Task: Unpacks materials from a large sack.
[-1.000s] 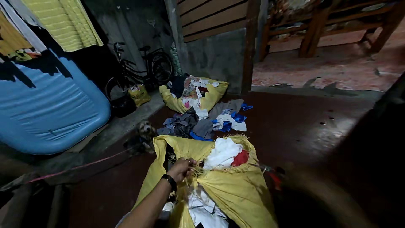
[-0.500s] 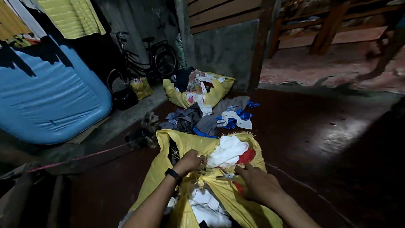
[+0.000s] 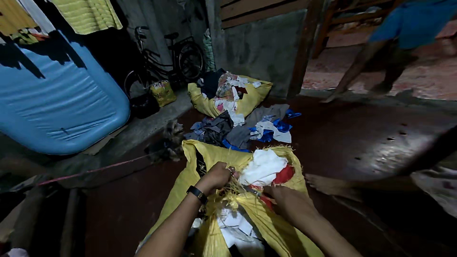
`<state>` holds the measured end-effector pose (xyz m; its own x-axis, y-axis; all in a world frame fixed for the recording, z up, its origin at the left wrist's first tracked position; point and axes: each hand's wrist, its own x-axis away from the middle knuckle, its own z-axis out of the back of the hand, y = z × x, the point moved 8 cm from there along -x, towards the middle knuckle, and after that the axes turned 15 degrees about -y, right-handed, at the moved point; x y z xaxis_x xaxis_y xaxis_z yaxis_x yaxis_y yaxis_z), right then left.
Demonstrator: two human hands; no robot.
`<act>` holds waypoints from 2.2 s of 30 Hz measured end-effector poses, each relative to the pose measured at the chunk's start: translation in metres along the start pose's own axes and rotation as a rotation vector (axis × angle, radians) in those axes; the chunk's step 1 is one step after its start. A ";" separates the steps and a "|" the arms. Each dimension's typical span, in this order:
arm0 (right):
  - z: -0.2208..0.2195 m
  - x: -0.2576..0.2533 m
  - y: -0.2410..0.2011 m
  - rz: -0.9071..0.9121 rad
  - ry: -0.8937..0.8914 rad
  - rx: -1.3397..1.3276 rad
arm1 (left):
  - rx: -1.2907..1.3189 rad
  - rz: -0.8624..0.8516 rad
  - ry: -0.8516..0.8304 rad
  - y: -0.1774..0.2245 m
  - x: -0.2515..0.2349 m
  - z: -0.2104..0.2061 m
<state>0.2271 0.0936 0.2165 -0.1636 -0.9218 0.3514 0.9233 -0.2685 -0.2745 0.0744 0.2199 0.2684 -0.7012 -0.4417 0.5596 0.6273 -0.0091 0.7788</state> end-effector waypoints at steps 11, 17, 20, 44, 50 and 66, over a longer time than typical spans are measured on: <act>0.000 0.003 0.008 0.006 -0.179 -0.089 | 0.250 -0.090 0.014 0.007 0.004 -0.001; 0.002 0.001 -0.004 0.026 -0.088 -0.005 | 0.246 -0.084 -0.010 0.007 0.004 -0.004; 0.002 0.000 -0.008 0.042 -0.032 0.030 | 0.241 -0.072 0.011 0.012 0.010 -0.005; 0.010 -0.008 -0.041 0.068 -0.091 0.011 | 0.632 -0.134 -0.024 0.017 0.023 -0.001; 0.000 -0.006 -0.021 0.007 -0.163 -0.001 | 0.630 -0.144 0.027 0.014 0.031 0.013; 0.030 0.008 -0.005 0.020 -0.101 -0.018 | 0.629 -0.154 0.014 0.016 0.030 0.011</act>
<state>0.2314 0.0963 0.2476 -0.1087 -0.8943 0.4342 0.9196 -0.2563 -0.2978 0.0599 0.2168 0.3007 -0.7602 -0.4891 0.4276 0.1986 0.4517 0.8698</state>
